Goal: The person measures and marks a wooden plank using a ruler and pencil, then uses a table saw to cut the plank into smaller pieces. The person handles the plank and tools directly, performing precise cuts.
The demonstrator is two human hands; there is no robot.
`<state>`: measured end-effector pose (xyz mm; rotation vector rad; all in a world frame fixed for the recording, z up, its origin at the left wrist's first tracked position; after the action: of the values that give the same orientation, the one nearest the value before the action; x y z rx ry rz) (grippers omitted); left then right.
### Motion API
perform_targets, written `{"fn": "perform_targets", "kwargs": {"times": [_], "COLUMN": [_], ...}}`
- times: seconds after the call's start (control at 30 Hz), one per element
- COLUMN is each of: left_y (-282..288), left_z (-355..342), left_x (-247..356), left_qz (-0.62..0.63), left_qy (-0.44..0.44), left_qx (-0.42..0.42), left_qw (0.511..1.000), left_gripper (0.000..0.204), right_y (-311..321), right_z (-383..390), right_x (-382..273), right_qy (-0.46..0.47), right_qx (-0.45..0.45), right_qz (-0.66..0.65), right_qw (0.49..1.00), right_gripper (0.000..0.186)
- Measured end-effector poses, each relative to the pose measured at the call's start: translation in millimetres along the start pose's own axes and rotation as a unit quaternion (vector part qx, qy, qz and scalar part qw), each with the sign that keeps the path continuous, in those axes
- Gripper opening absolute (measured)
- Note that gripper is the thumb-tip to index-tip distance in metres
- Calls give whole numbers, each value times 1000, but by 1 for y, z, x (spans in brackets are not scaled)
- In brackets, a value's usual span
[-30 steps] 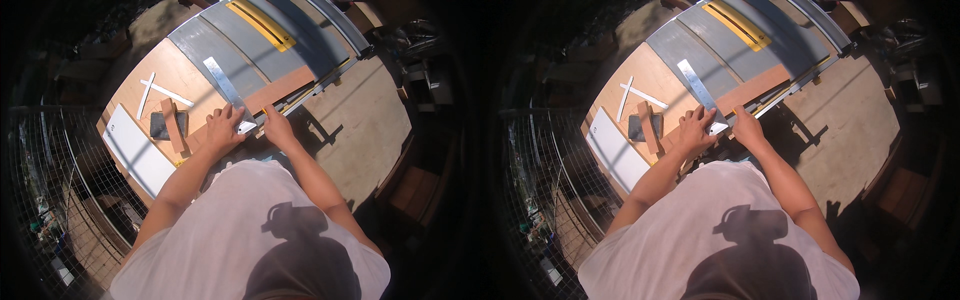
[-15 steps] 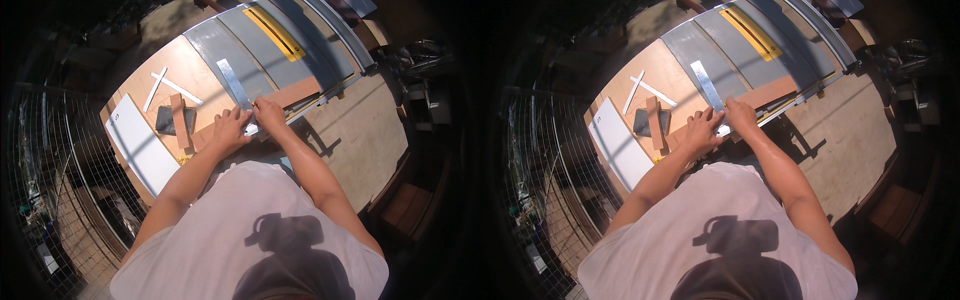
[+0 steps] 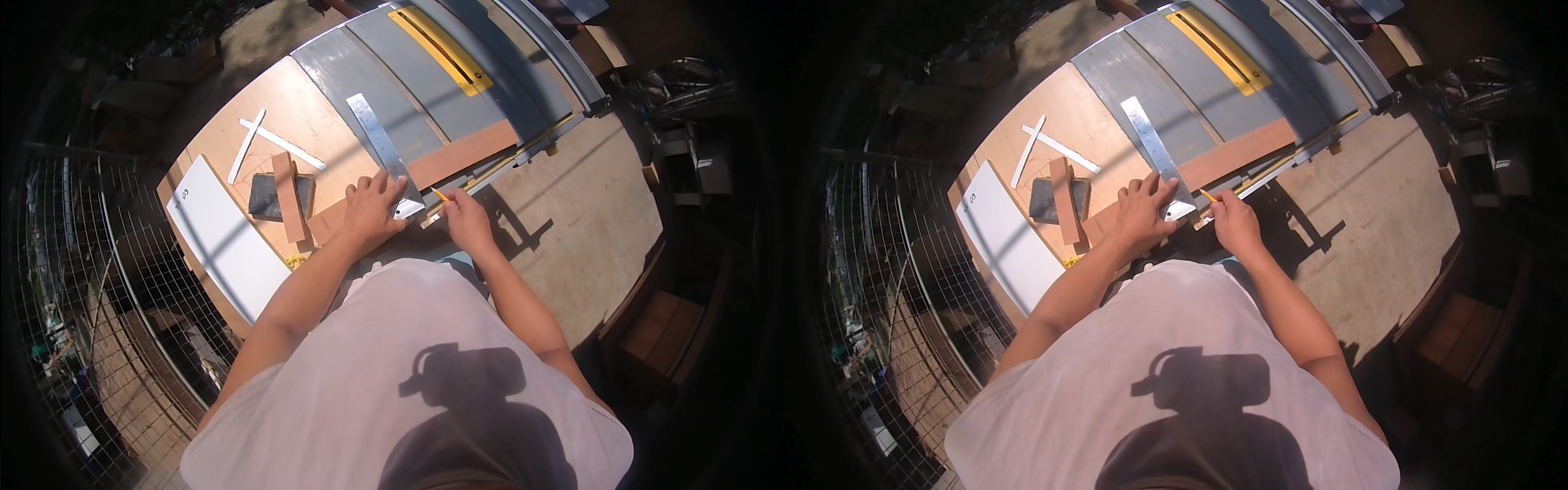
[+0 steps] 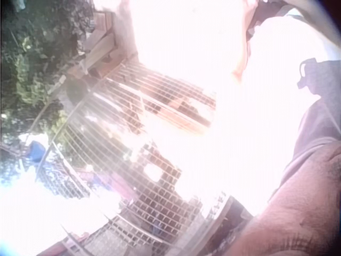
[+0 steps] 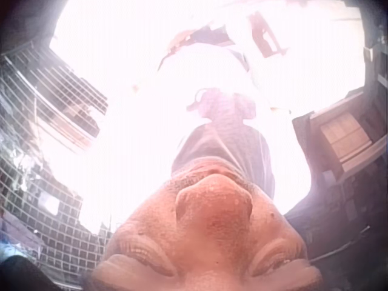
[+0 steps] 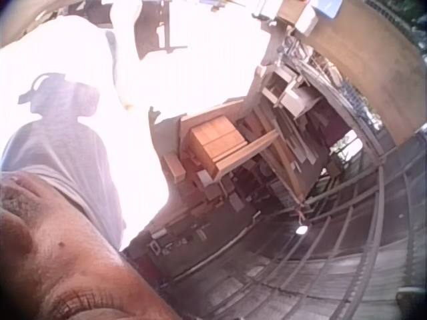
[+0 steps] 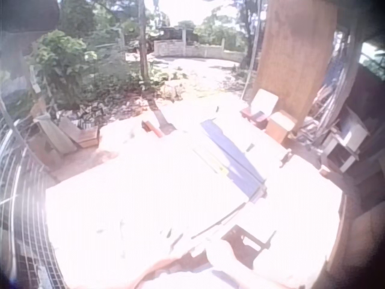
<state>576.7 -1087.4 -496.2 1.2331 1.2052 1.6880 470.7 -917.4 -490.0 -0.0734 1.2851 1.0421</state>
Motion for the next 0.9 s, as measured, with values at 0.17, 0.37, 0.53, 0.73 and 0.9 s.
{"fn": "perform_targets", "kwargs": {"times": [0.17,0.37,0.53,0.73,0.9], "left_y": [-7,-11,-11,-12,-12], "left_z": [-2,0,0,-1,-1], "left_x": [-4,-9,-9,-9,-9], "left_qz": [23,15,19,18,16], "left_qy": [-10,-28,-32,-28,-32], "left_qx": [9,22,40,26,33], "left_qw": [1000,999,999,999,999], "left_gripper": [83,87,88,90,90], "right_y": [-57,-58,-56,-56,-57], "right_z": [-20,-15,-14,-15,-16], "right_x": [41,20,20,23,25], "right_qy": [54,45,37,19,5], "right_qx": [-7,2,3,-12,-19], "right_qz": [-99,-99,-100,-118,-120], "right_qw": [994,994,994,993,993], "right_gripper": [20,20,22,23,23]}}
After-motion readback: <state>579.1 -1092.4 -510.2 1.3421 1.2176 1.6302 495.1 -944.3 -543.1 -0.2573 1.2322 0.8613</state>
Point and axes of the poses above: each hand's wrist, its own z-axis away from the middle knuckle, its own y-axis out of the back of the hand, x = y × z, the point moved 7 cm from there along -z, towards the middle knuckle, and after that the axes turned 8 degrees about -z, right-handed, at the moved point
